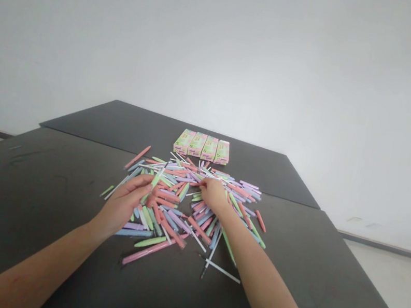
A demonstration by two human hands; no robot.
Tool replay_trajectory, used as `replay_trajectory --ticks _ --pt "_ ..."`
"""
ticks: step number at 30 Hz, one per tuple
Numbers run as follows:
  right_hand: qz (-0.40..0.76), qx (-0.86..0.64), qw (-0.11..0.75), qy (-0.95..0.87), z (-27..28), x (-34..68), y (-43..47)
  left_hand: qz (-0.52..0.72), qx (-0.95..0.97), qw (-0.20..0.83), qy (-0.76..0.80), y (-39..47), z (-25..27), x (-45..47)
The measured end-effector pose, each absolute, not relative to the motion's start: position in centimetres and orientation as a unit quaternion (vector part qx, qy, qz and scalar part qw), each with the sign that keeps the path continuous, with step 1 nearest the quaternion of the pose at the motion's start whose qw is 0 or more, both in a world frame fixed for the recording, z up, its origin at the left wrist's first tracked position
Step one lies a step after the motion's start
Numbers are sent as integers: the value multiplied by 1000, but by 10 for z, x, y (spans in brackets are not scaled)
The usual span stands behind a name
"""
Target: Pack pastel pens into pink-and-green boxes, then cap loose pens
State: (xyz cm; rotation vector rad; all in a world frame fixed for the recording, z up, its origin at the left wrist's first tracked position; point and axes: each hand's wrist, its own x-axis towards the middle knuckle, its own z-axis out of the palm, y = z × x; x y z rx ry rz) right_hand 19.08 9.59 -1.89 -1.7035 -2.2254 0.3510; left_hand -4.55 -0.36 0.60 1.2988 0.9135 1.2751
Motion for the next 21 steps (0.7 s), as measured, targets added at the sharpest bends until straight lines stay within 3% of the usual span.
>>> replay_trajectory --ticks 12,21 --pt "273 -552 281 -736 -19 197 91 545 523 532 381 -3 3 -45" --pt "274 -524 252 -766 -12 190 87 547 529 529 375 -4 6 -46"
